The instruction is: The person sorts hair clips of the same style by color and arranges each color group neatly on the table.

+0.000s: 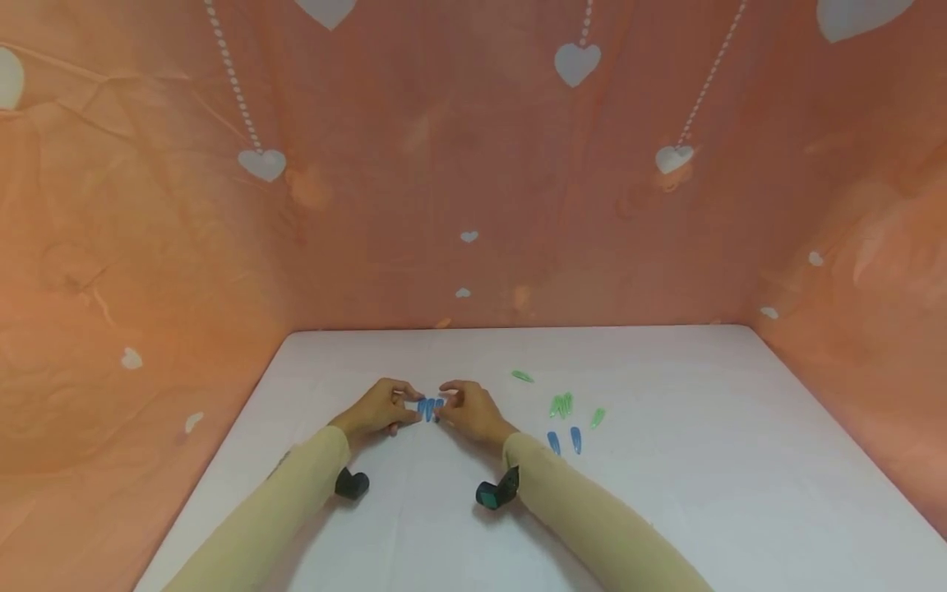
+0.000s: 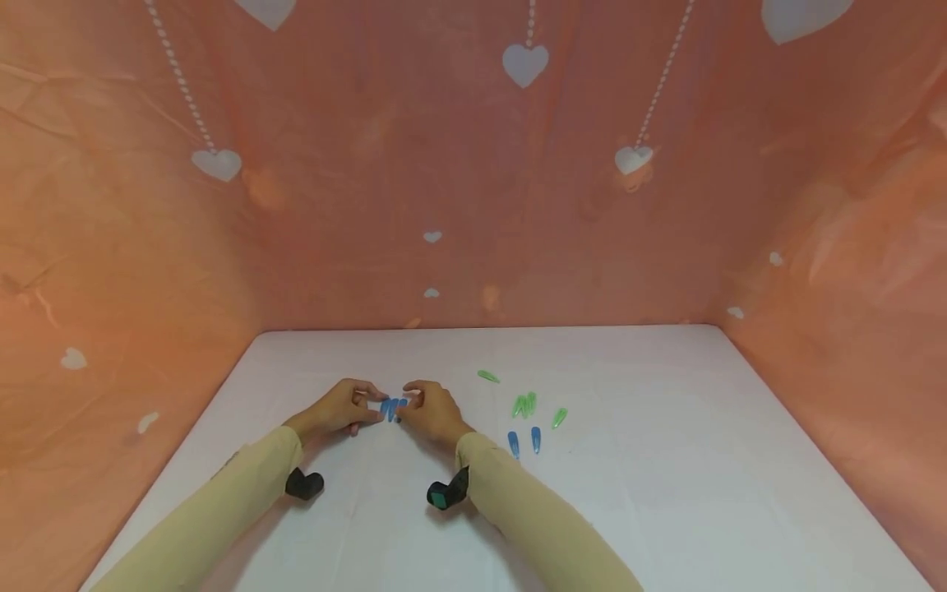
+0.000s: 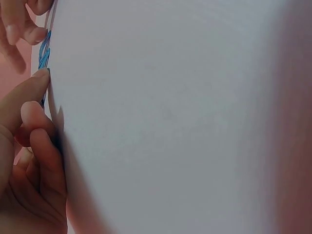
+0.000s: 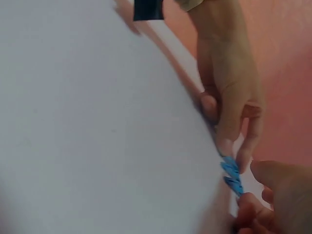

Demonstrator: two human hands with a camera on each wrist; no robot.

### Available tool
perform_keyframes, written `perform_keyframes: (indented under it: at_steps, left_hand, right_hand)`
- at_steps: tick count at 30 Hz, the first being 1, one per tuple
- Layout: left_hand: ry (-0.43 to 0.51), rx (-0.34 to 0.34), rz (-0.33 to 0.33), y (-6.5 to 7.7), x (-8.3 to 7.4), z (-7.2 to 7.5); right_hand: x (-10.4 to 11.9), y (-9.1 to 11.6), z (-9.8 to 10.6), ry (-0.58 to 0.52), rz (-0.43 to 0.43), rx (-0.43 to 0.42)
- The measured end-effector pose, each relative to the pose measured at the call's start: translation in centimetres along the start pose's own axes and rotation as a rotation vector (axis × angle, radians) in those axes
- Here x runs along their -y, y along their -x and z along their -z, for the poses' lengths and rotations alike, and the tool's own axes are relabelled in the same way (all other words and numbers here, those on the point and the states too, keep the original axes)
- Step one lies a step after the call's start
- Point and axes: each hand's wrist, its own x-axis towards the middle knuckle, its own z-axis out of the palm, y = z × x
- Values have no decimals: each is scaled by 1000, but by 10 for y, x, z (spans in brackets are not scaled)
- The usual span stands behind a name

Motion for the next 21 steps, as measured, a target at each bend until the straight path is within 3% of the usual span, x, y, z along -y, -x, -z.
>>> perform_keyframes:
  at_steps: [7, 21]
  left_hand:
    - [-11, 3, 4, 0, -2, 0]
    - [26, -1, 19, -2, 1, -2]
  right_hand:
    - [-3, 8, 19, -145, -32, 65]
    - [-6, 33, 61, -34, 41, 38]
